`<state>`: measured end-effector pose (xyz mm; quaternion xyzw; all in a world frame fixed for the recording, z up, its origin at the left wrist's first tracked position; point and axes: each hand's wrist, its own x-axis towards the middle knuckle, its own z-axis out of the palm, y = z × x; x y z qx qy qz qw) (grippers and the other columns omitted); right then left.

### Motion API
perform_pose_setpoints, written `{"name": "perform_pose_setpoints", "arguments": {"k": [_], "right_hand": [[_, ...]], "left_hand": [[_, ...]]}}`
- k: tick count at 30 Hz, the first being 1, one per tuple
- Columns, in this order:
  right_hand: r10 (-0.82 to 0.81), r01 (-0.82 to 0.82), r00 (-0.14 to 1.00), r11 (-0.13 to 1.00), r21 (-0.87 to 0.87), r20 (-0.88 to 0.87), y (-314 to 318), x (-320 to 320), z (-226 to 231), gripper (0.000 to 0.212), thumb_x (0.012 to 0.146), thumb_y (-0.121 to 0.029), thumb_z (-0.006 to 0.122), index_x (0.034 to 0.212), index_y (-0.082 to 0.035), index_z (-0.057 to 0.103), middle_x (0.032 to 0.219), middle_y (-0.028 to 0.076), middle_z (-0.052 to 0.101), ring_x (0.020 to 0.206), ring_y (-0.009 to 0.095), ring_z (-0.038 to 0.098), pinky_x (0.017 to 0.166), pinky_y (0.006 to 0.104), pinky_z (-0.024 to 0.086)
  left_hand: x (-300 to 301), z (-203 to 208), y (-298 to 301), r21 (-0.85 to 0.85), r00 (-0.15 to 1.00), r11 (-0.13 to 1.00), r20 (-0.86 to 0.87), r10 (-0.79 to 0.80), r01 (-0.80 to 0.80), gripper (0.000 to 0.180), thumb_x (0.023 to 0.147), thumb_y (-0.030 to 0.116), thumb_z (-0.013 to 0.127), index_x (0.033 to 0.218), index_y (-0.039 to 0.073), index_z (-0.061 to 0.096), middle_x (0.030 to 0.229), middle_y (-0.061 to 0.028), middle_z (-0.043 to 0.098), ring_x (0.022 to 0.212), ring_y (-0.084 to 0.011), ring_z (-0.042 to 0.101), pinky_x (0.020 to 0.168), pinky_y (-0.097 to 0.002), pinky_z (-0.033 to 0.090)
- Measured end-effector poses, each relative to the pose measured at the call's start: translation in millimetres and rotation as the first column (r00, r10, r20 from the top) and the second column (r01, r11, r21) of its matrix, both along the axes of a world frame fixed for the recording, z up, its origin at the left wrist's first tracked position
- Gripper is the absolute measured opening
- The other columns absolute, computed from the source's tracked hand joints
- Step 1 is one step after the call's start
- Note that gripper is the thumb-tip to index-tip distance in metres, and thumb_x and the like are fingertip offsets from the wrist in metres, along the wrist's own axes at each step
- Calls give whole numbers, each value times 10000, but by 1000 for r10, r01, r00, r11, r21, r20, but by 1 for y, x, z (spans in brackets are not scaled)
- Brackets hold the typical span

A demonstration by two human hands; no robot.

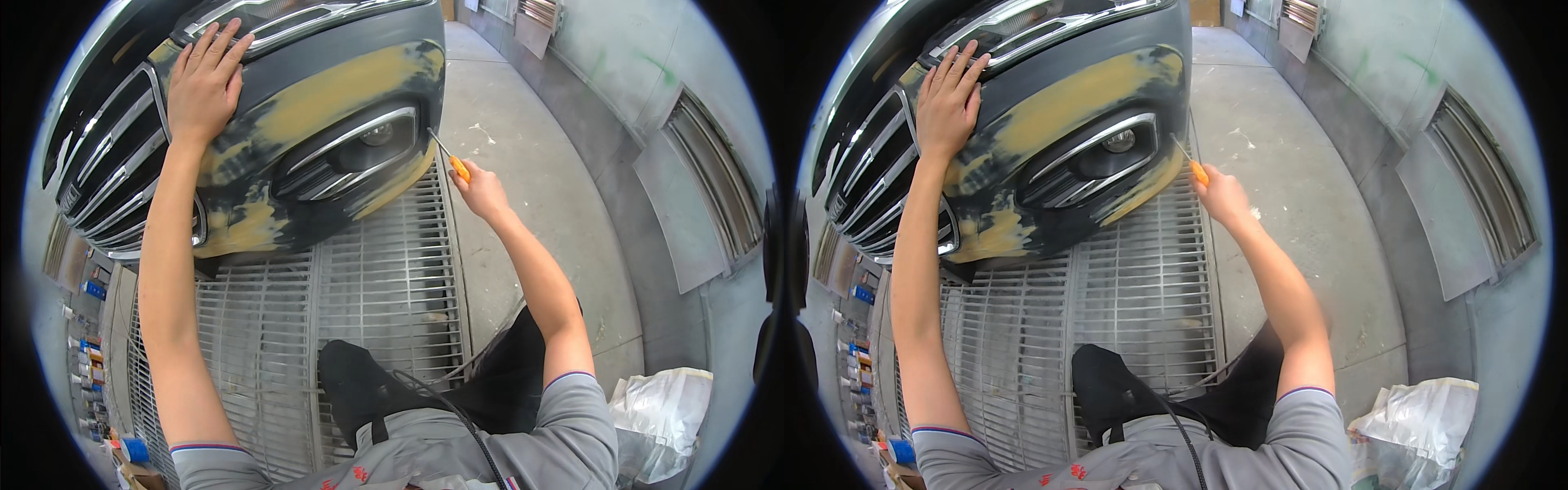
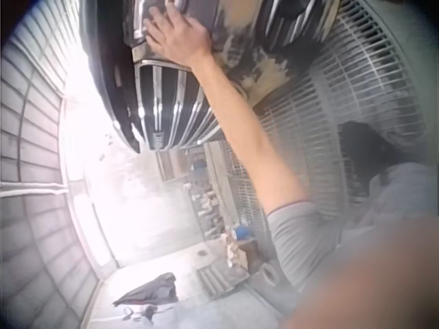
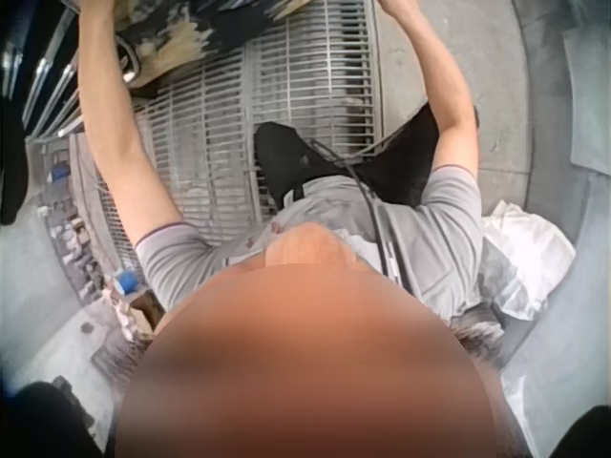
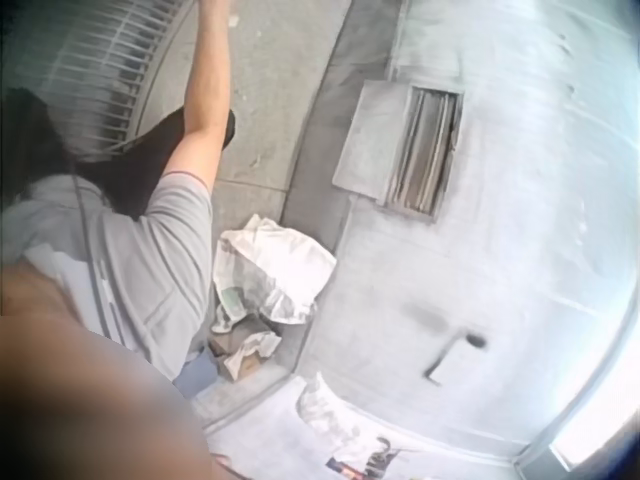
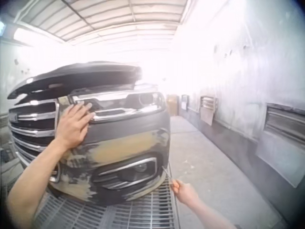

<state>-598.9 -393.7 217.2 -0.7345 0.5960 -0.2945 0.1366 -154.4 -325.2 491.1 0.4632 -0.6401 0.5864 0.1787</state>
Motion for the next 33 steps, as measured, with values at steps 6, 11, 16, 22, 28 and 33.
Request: {"name": "perform_pose_setpoints", "arguments": {"k": [6,11,16,22,28,33], "right_hand": [[27,-24,999,992,124,-26,-4,6,-3,428,1038,-469,628,1344,-177,693,1043,205,782,1031,428,735,873,527,585],[29,-14,997,981,191,-75,-1,21,-8,436,1037,-484,624,1334,-173,695,1088,185,784,1055,412,737,901,523,590],[53,-33,996,971,237,-76,2,27,-13,453,1033,-503,618,1324,-163,692,1098,189,782,1070,409,736,912,520,589],[205,-178,974,955,238,-92,1,20,-19,476,1037,-510,604,1365,-174,682,1095,183,783,1073,404,733,914,512,587],[206,-190,977,958,214,-56,1,21,-19,508,1032,-525,625,1385,-167,700,1023,216,782,990,424,744,875,507,581],[190,-171,980,951,257,-53,4,23,-15,509,1029,-521,630,1391,-170,700,1034,222,780,1013,427,740,881,510,581]], "left_hand": [[2,-2,-3,-10,1000,1000,20,-15,15,484,1031,220,627,1502,334,625,1636,87,525,1502,-204,494,1234,-429,374],[4,0,-4,-13,999,1000,39,-26,27,498,1033,215,622,1517,331,615,1643,82,520,1508,-212,489,1233,-428,378],[-2,0,-4,-4,998,999,36,-45,45,512,1040,207,605,1536,334,600,1665,80,496,1525,-219,473,1236,-438,380],[-1,-1,-3,-12,1000,1000,29,-11,12,498,1045,218,599,1530,332,607,1663,82,498,1521,-221,478,1238,-437,376],[-3,0,-4,-16,999,999,20,-42,43,495,1043,218,608,1523,337,612,1660,82,501,1517,-223,482,1241,-439,373],[-2,-1,-2,-14,999,999,24,-29,29,495,1042,216,608,1523,334,612,1656,76,507,1513,-227,486,1239,-443,376]]}}
